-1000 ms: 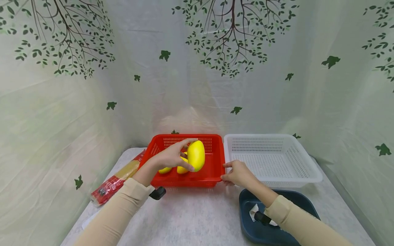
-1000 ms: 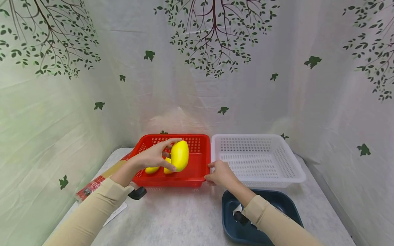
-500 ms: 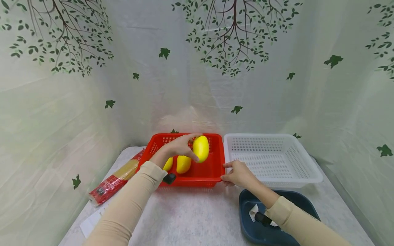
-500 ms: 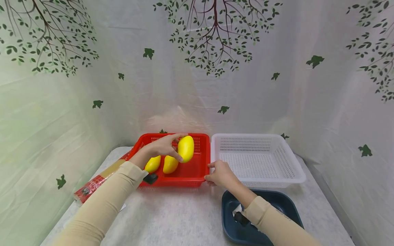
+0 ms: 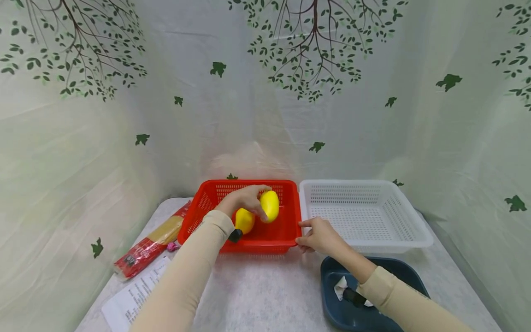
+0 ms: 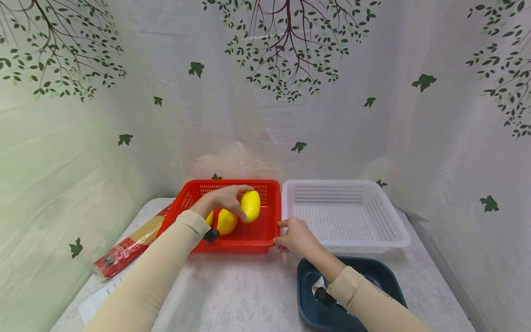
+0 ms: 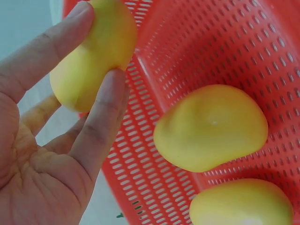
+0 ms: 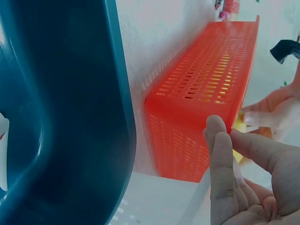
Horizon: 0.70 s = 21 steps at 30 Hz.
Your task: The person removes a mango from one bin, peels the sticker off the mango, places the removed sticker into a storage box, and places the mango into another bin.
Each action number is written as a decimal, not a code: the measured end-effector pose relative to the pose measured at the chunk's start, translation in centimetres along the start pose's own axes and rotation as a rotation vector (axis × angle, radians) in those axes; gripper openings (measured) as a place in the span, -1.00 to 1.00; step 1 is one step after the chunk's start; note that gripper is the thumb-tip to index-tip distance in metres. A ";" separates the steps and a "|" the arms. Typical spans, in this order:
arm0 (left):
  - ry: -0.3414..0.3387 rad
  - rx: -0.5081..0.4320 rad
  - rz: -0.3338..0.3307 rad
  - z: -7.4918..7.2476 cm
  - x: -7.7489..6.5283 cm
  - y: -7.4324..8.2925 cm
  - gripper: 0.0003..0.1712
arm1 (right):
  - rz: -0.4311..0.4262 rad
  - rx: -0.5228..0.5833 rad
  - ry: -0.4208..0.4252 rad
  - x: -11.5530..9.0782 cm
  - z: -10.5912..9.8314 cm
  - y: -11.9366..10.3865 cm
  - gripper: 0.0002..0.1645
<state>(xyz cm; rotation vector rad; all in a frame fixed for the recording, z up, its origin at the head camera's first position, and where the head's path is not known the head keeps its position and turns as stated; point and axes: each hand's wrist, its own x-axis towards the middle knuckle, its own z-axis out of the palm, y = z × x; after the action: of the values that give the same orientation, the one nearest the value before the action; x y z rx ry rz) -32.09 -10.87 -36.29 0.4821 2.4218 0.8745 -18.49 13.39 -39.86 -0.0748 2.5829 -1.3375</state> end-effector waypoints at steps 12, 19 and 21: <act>-0.090 0.006 -0.137 0.8 2.1 -1.0 0.05 | -0.001 -0.017 0.001 -0.3 0.0 -0.1 -0.31; -0.109 0.053 -0.200 1.4 3.2 -1.1 0.09 | 0.010 -0.023 0.006 -0.3 0.0 -0.1 -0.29; -0.114 0.060 -0.209 1.6 3.5 -1.0 0.08 | 0.013 -0.024 0.008 -0.2 0.0 -0.1 -0.30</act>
<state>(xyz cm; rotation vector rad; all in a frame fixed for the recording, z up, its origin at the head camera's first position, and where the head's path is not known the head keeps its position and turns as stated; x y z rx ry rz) -34.14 -9.17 -39.21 0.2846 2.3481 0.6692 -18.26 13.34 -39.73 -0.0565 2.6020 -1.3056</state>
